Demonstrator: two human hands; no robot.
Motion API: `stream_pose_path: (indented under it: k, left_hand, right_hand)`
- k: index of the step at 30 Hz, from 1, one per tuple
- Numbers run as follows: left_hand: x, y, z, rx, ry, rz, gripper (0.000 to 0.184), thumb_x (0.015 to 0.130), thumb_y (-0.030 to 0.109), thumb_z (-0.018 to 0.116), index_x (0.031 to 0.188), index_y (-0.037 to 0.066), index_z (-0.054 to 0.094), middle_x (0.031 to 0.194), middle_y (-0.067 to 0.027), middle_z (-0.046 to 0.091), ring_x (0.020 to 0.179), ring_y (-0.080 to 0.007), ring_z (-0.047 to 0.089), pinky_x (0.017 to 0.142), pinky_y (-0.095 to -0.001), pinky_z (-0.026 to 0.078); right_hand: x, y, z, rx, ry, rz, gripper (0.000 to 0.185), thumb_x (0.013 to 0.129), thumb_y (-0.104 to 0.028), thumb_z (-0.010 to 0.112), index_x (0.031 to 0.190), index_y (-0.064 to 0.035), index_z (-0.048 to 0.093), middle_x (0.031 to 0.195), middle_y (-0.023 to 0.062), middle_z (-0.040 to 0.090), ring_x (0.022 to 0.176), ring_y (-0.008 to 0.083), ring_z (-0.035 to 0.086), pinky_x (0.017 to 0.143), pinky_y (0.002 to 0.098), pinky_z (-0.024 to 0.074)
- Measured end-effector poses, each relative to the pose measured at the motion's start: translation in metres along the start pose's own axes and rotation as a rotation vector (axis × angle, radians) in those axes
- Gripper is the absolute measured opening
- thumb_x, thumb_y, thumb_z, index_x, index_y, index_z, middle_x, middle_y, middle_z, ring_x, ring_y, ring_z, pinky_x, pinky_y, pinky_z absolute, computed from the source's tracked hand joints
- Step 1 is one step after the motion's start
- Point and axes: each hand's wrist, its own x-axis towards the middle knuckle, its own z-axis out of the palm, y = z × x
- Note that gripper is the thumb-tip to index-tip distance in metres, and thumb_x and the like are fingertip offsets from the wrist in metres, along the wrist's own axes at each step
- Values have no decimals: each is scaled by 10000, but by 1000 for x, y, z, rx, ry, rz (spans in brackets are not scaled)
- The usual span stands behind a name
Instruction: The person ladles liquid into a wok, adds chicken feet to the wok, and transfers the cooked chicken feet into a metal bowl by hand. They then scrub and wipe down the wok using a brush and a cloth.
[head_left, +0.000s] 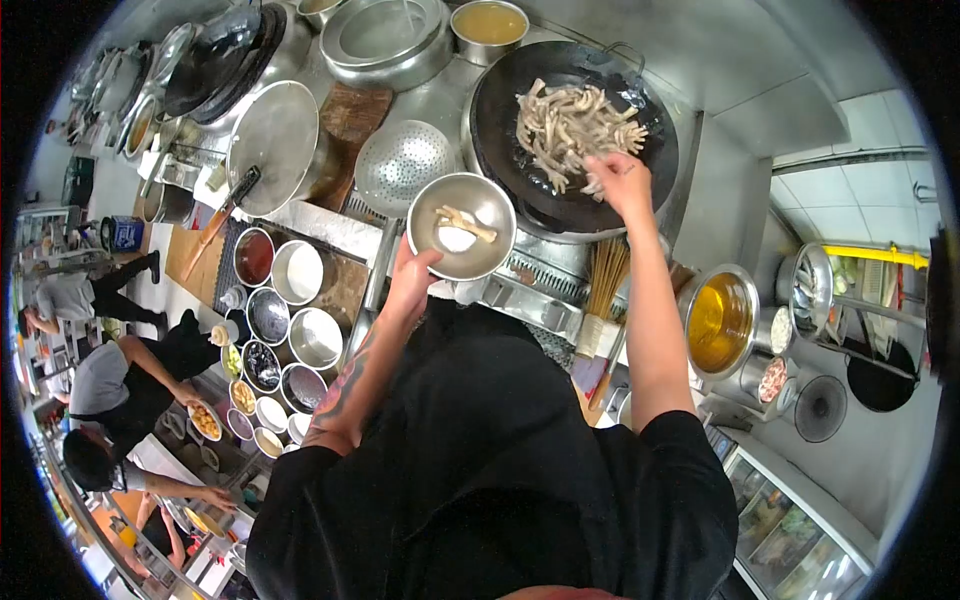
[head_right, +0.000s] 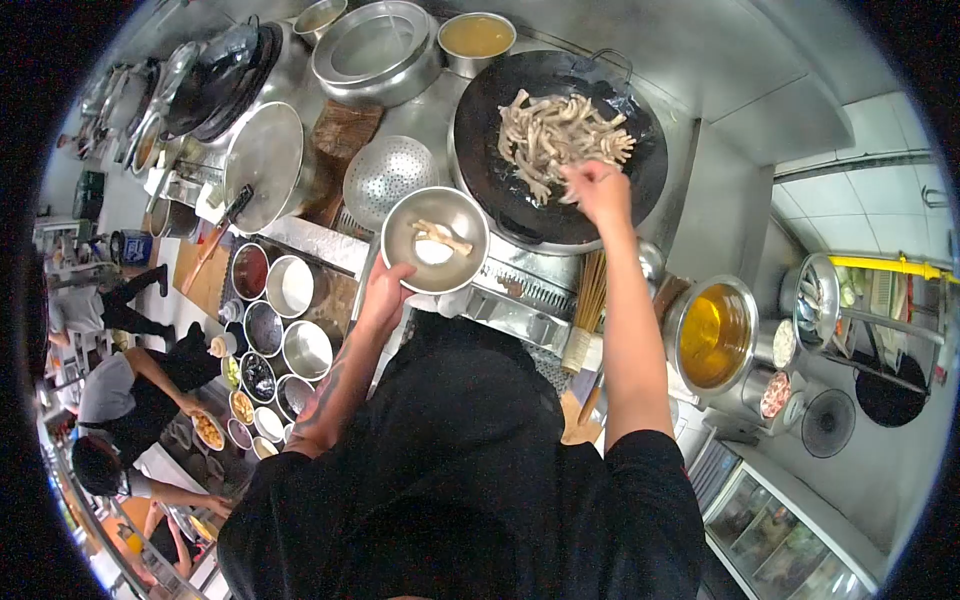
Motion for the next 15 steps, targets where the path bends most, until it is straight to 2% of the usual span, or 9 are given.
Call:
stream_pose_path:
  k: [1, 3, 4, 6, 8, 9, 12, 13, 15]
  left_hand:
    - [1, 1, 2, -6, -17, -1, 624, 842, -14, 529, 1450, 64, 409, 1350, -137, 563, 1210, -277, 595, 938, -438, 556]
    - [2, 2, 9, 21, -6, 1, 598, 850, -57, 498, 1436, 9, 397, 1332, -197, 562, 1153, -319, 642, 883, -428, 617]
    - [4, 1, 9, 25, -12, 0, 598, 850, -57, 498, 1436, 9, 397, 1332, -197, 562, 1153, -319, 642, 883, -428, 617]
    - [8, -6, 4, 57, -24, -50, 616, 832, -32, 523, 1434, 57, 426, 1311, -147, 584, 1163, -271, 624, 911, -421, 572]
    - [5, -6, 3, 39, -19, -54, 621, 830, -32, 521, 1437, 57, 425, 1306, -150, 586, 1141, -270, 633, 886, -413, 580]
    - [5, -6, 4, 20, -18, -55, 627, 827, -31, 519, 1440, 57, 424, 1301, -152, 588, 1119, -268, 642, 862, -404, 588]
    - [-3, -4, 5, 18, -6, -17, 637, 819, -29, 521, 1444, 51, 423, 1289, -156, 594, 1083, -264, 652, 828, -387, 594]
    - [-6, -2, 4, 16, -4, -15, 637, 819, -29, 521, 1444, 51, 423, 1289, -156, 594, 1083, -264, 652, 828, -387, 594]
    - [-10, 1, 2, 22, 0, -11, 638, 813, -30, 526, 1439, 44, 429, 1276, -154, 603, 1069, -262, 658, 810, -379, 596]
  right_hand:
    - [-17, -23, 6, 342, -99, 34, 215, 907, -304, 760, 880, -91, 748, 699, -11, 714, 497, 45, 535, 448, 217, 415]
    - [-41, -57, 22, 573, -351, 20, 271, 910, -336, 766, 892, -67, 753, 719, 17, 720, 478, 43, 525, 416, 211, 389]
    - [-46, -65, 32, 525, -452, -48, 332, 949, -371, 710, 983, -42, 741, 756, 27, 719, 463, 35, 488, 421, 208, 377]
    - [-29, -70, 47, 312, -393, -70, 346, 951, -381, 687, 1013, -45, 739, 805, 78, 745, 548, 147, 622, 500, 321, 490]
    - [4, -47, 71, -386, 83, -183, 322, 953, -371, 652, 1035, -73, 740, 919, 118, 760, 785, 303, 723, 683, 453, 556]
    - [22, -41, 77, -499, -54, -11, 286, 935, -364, 645, 1055, -122, 742, 1010, 135, 745, 1008, 380, 692, 829, 504, 541]
    - [48, -11, 109, -647, -148, -53, 297, 904, -386, 674, 1046, -135, 744, 1026, 127, 743, 993, 363, 701, 825, 480, 549]
    - [53, -6, 112, -597, -151, -23, 240, 832, -283, 718, 993, -107, 741, 1020, 135, 744, 980, 349, 708, 848, 461, 558]
    - [54, -2, 97, -493, -145, -28, 219, 829, -283, 724, 984, -129, 741, 1007, 126, 745, 965, 341, 710, 837, 456, 558]
